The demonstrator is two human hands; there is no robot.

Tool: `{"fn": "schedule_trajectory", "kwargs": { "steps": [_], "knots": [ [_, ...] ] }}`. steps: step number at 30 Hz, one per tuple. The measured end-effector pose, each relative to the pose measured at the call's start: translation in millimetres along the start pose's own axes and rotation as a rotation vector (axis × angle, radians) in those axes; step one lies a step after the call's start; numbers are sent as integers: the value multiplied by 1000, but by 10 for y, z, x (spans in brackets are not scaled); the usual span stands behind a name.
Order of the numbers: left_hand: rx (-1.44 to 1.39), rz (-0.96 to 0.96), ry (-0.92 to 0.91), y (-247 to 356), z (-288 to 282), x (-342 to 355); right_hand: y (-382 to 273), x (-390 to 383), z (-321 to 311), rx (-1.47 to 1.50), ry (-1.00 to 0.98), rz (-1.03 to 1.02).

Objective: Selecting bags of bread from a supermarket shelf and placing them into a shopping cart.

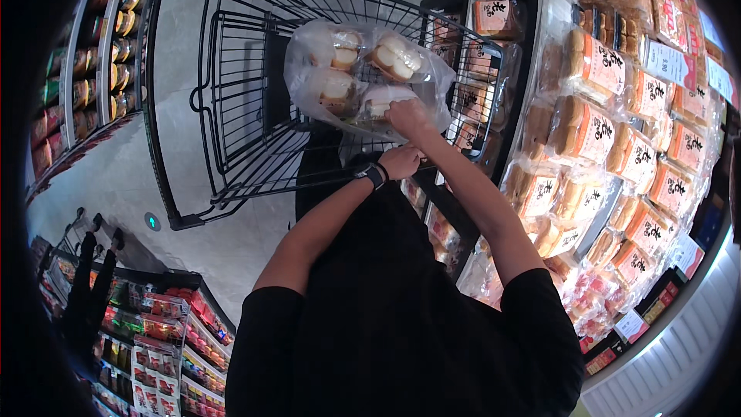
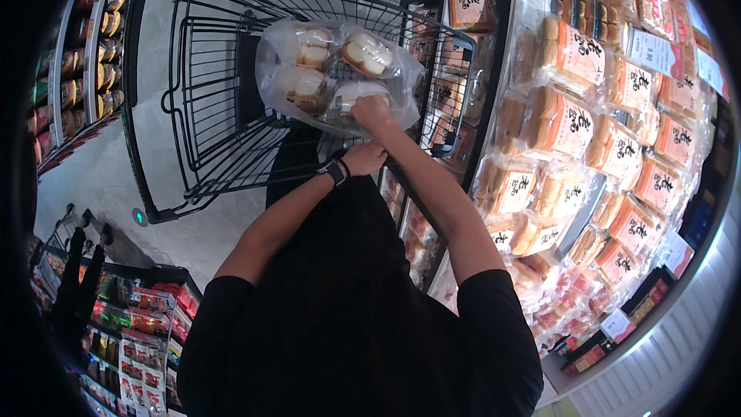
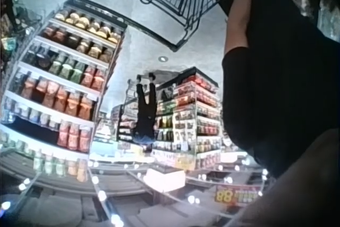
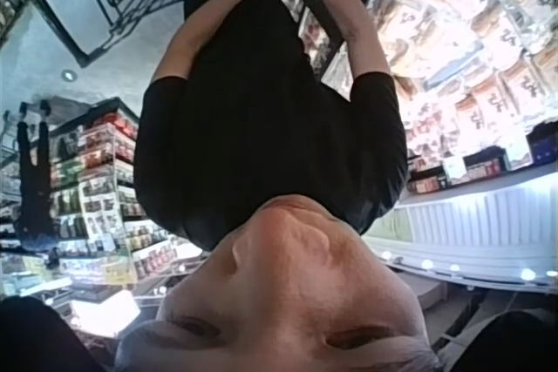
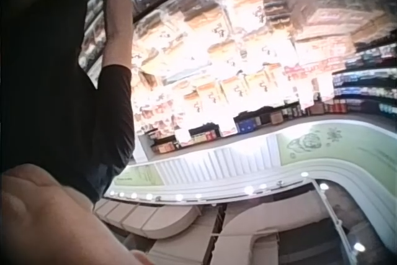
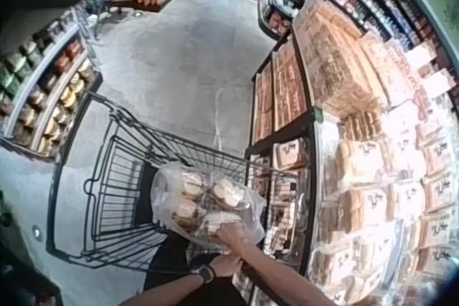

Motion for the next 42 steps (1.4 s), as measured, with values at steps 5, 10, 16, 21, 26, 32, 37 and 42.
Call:
{"fn": "schedule_trajectory", "kwargs": {
  "steps": [5, 10, 16, 21, 26, 32, 37, 42],
  "knots": [
    [137, -42, -4, -189, 149, 139, 75, -60, 339, 219, 60, 188],
    [199, 43, -36, -198, 261, 32, -96, -118, 512, 250, 39, 162],
    [187, 56, -50, -98, 225, -6, 45, -330, 640, 437, 84, 271],
    [189, 100, -111, 79, 224, 88, 320, -704, 674, 768, 269, 307],
    [48, 74, -81, 681, -62, -39, 394, -1702, 100, 1209, 712, 328],
    [154, 47, -59, 469, 80, -64, 471, -3202, 26, 1447, 979, 495],
    [597, 36, -146, 624, 254, -1, 483, -4140, 530, 1636, 1149, 662],
    [832, -2, -239, 1255, 543, -40, 481, -5137, 768, 1550, 1444, 807]
  ]
}}
Point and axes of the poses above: each hand's wrist, its own x-axis towards the middle knuckle, its own z-axis out of the palm, y = z × x, the point moved 8 cm from there along x, towards the middle knuckle, and after that the axes turned 5 degrees about -y, right-handed, at the moved point
